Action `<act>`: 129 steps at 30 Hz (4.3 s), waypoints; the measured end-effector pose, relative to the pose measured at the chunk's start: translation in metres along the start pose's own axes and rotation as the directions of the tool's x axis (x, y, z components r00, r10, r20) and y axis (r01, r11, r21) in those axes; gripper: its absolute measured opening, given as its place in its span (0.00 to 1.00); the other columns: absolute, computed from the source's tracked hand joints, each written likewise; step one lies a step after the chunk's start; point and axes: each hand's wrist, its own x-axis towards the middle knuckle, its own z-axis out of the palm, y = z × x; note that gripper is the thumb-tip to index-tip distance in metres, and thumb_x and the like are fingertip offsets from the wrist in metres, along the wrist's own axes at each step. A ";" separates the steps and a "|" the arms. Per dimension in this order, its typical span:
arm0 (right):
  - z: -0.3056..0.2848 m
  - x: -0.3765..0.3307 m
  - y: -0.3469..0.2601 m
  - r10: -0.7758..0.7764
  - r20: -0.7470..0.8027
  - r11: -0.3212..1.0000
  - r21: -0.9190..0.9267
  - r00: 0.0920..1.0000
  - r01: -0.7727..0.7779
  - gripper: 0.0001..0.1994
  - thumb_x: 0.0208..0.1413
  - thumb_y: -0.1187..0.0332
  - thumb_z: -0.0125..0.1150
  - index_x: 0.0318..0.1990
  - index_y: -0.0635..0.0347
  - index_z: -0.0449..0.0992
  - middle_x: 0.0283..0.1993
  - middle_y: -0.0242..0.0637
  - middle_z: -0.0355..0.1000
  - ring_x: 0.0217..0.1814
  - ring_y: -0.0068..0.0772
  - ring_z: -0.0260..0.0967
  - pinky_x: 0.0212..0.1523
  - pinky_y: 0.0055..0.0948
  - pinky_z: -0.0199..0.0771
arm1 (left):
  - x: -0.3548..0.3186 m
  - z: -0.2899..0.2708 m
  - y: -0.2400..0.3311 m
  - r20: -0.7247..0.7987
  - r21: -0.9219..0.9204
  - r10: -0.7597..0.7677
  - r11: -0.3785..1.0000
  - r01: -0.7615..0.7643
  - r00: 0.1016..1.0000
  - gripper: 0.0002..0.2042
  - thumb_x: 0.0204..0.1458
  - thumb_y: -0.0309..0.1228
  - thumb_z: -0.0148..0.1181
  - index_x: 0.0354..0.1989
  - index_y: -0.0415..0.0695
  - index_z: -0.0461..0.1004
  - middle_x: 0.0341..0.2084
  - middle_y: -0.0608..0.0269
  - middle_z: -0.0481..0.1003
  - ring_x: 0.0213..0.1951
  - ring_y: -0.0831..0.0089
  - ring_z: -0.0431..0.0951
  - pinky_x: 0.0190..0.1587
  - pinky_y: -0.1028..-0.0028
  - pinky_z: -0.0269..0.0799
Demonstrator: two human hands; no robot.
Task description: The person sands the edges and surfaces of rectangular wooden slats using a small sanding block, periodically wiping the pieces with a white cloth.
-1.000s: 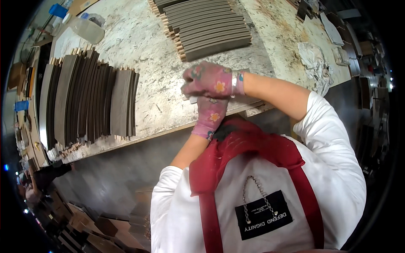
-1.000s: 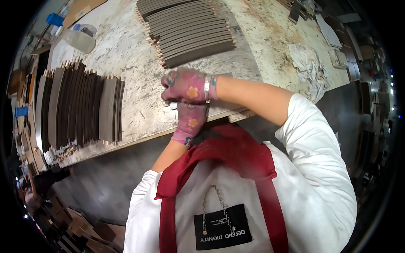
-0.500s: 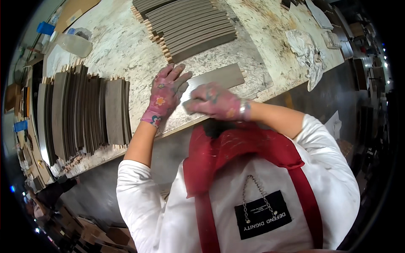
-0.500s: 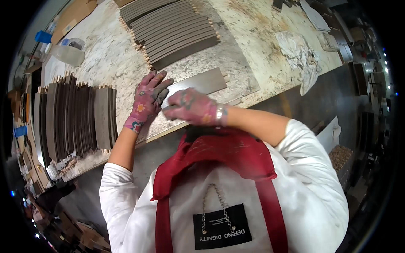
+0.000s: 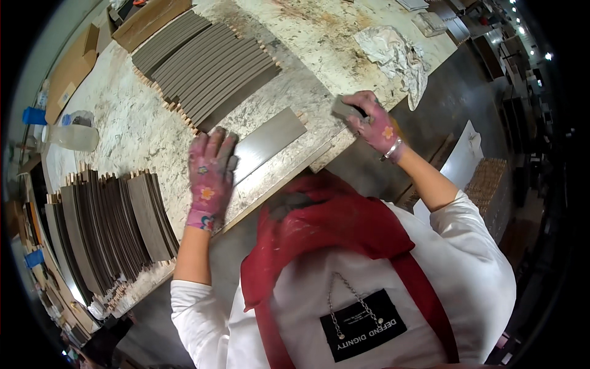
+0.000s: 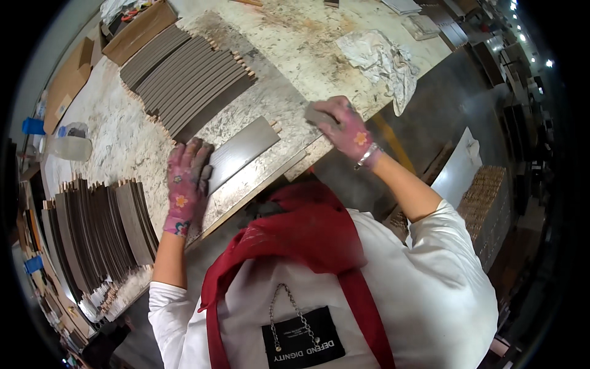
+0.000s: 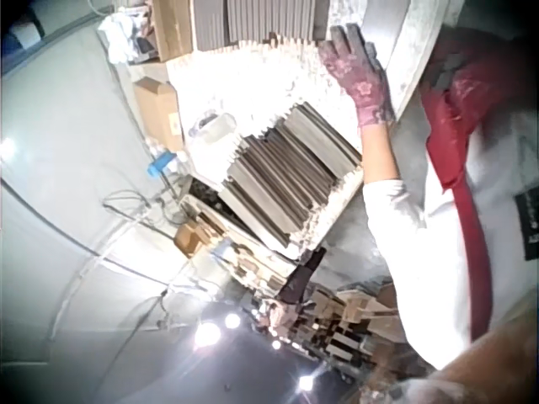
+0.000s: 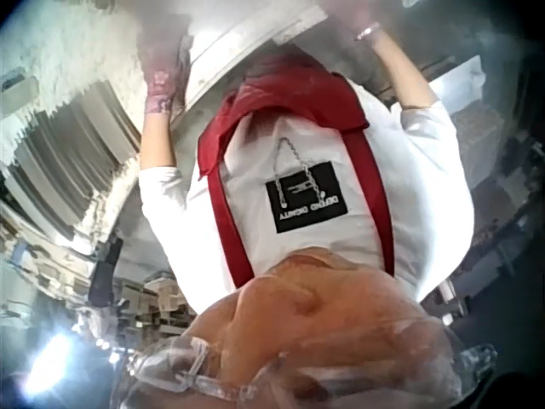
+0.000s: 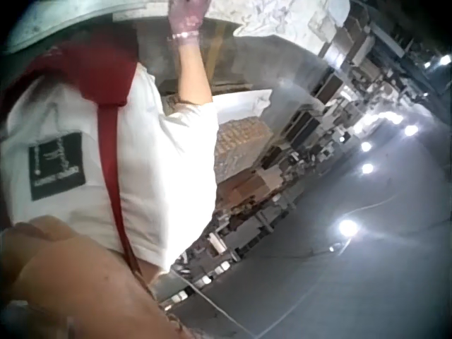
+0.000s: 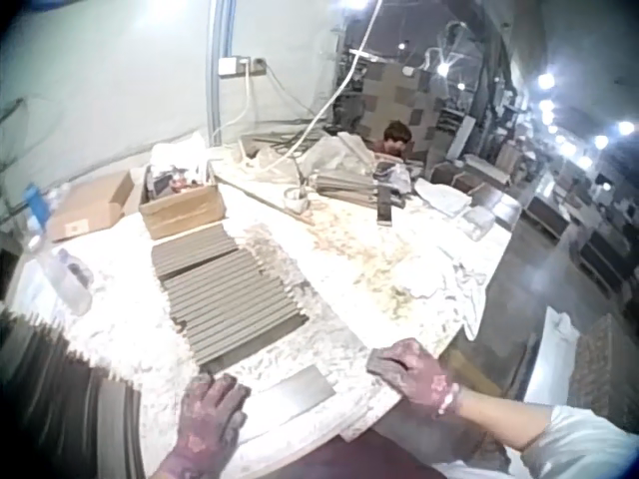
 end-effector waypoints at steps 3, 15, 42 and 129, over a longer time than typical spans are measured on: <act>0.042 0.032 -0.058 0.260 0.060 0.688 0.689 0.964 -0.228 0.20 0.59 0.66 0.64 0.57 0.59 0.73 0.53 0.40 0.71 0.56 0.35 0.70 0.56 0.31 0.73 | 0.016 0.012 0.046 -0.158 -0.246 0.118 0.957 -0.155 0.980 0.28 0.52 0.41 0.64 0.58 0.37 0.69 0.56 0.47 0.70 0.62 0.49 0.65 0.67 0.51 0.56; 0.104 0.057 -0.103 0.237 0.244 0.272 0.912 0.940 -0.305 0.21 0.63 0.68 0.60 0.61 0.65 0.67 0.56 0.41 0.72 0.57 0.29 0.70 0.58 0.27 0.71 | -0.082 -0.004 0.005 0.009 0.109 -0.284 0.953 0.282 0.959 0.38 0.49 0.44 0.67 0.66 0.35 0.61 0.65 0.41 0.62 0.67 0.42 0.57 0.69 0.52 0.52; 0.118 0.071 -0.088 0.310 0.064 0.419 0.886 0.948 -0.197 0.23 0.59 0.53 0.64 0.55 0.58 0.75 0.53 0.41 0.74 0.53 0.36 0.73 0.53 0.31 0.76 | -0.088 -0.003 0.019 0.141 -0.031 -0.246 0.967 0.253 0.959 0.41 0.44 0.38 0.72 0.65 0.34 0.60 0.65 0.41 0.60 0.69 0.44 0.54 0.71 0.50 0.48; 0.145 0.075 -0.090 -0.043 0.534 -0.287 0.803 0.844 -0.522 0.24 0.61 0.65 0.61 0.63 0.59 0.67 0.59 0.39 0.71 0.60 0.33 0.69 0.54 0.35 0.74 | -0.095 0.015 -0.042 -0.098 -0.163 -0.544 0.835 0.526 0.833 0.14 0.55 0.32 0.58 0.50 0.42 0.75 0.38 0.49 0.77 0.42 0.55 0.76 0.47 0.59 0.70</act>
